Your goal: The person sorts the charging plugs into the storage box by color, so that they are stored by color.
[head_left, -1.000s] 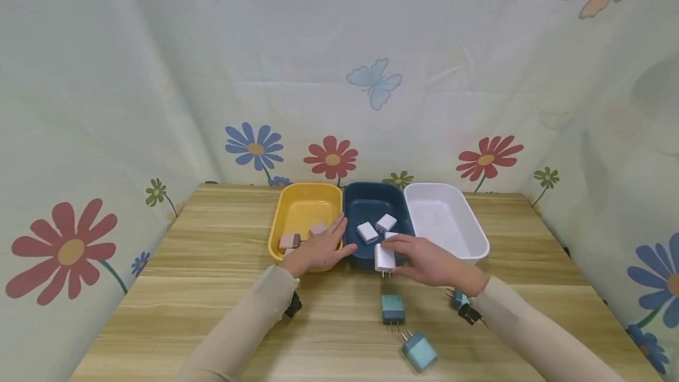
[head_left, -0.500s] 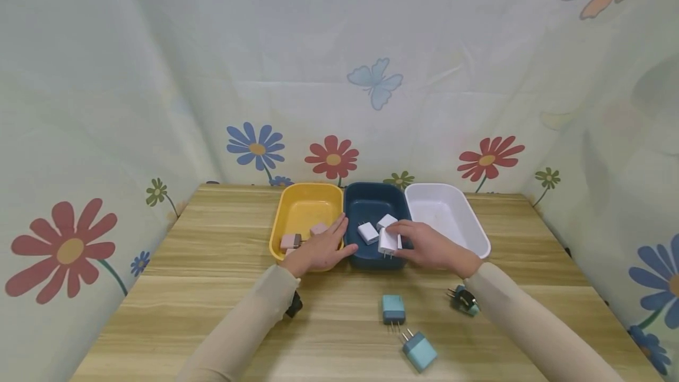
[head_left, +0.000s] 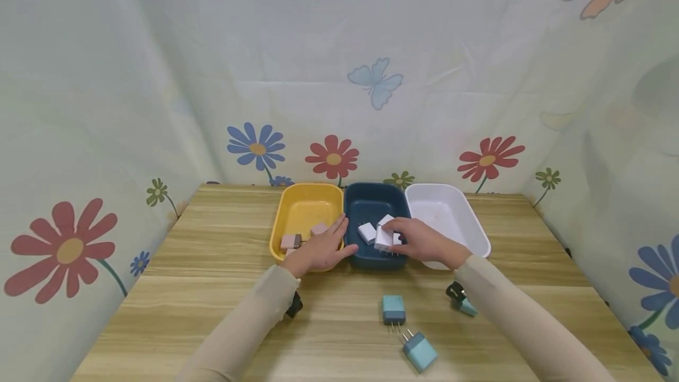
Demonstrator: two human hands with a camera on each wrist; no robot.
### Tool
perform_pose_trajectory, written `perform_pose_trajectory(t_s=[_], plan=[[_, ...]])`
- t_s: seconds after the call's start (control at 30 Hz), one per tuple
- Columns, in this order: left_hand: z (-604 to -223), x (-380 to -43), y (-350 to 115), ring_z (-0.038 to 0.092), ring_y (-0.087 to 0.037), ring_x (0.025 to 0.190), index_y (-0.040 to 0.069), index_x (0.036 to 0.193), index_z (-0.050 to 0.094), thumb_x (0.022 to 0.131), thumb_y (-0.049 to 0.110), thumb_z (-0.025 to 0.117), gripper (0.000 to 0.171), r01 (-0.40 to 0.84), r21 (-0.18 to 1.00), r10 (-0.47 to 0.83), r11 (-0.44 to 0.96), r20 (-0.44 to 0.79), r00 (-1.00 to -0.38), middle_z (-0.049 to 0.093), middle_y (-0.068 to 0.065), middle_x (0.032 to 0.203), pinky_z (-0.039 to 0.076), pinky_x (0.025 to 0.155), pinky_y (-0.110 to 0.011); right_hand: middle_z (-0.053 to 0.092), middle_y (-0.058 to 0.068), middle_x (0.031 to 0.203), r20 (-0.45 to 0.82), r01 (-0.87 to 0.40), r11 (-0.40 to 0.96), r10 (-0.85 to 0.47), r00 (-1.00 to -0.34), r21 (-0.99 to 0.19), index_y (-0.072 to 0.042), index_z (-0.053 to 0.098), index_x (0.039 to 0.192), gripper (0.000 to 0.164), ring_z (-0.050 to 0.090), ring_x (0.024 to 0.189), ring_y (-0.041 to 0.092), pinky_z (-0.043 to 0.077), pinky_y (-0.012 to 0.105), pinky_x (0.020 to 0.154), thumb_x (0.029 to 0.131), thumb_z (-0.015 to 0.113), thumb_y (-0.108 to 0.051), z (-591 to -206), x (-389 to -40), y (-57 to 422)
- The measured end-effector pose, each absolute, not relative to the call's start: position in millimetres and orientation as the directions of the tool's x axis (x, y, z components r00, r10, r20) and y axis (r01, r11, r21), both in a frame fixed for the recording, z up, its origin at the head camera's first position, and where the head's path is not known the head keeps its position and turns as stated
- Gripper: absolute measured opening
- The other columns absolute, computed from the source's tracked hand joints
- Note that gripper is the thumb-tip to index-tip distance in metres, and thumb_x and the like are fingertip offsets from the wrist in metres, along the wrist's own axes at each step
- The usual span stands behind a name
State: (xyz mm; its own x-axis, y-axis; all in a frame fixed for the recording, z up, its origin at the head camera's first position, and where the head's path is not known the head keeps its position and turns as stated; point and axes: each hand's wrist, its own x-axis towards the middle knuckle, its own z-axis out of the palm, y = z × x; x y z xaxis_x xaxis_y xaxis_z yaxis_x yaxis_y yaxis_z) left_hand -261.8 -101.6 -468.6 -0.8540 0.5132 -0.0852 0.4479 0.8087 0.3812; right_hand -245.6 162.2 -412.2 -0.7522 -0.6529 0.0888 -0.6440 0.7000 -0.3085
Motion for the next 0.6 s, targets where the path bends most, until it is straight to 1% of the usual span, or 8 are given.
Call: perform_pose_trajectory(t_s=[0.2, 0.4, 0.6], plan=[[-470, -263, -101, 0.014, -0.017, 0.142, 0.015, 0.153, 0.007, 0.092, 0.064, 0.038, 0.084, 0.435, 0.384, 0.503, 0.814, -0.091, -0.86, -0.002, 0.003, 0.159, 0.022, 0.111, -0.045, 0.059, 0.009, 0.126, 0.06, -0.642, 0.69, -0.664, -0.745, -0.333, -0.007, 0.06, 0.125, 0.043, 0.057, 0.108, 0.021, 0.051, 0.035, 0.087, 0.086, 0.071, -0.02, -418, -250, 158], [-470, -262, -101, 0.012, -0.018, 0.143, 0.014, 0.153, 0.008, 0.092, 0.063, 0.039, 0.085, 0.431, 0.399, 0.503, 0.81, -0.092, -0.859, -0.001, 0.002, 0.159, 0.021, 0.111, -0.045, 0.06, 0.01, 0.124, 0.065, -0.649, 0.676, -0.673, -0.737, -0.349, -0.005, 0.06, 0.122, 0.041, 0.058, 0.107, 0.022, 0.053, 0.032, 0.082, 0.084, 0.073, -0.016, -423, -254, 157], [-469, -261, -101, 0.013, -0.018, 0.143, 0.014, 0.153, 0.008, 0.092, 0.064, 0.038, 0.085, 0.43, 0.402, 0.502, 0.809, -0.09, -0.86, -0.001, 0.002, 0.159, 0.022, 0.111, -0.044, 0.06, 0.009, 0.124, 0.029, -0.629, 0.693, -0.664, -0.748, -0.352, -0.005, 0.06, 0.123, 0.043, 0.058, 0.107, 0.02, 0.052, 0.032, 0.084, 0.084, 0.073, -0.018, -426, -257, 153]])
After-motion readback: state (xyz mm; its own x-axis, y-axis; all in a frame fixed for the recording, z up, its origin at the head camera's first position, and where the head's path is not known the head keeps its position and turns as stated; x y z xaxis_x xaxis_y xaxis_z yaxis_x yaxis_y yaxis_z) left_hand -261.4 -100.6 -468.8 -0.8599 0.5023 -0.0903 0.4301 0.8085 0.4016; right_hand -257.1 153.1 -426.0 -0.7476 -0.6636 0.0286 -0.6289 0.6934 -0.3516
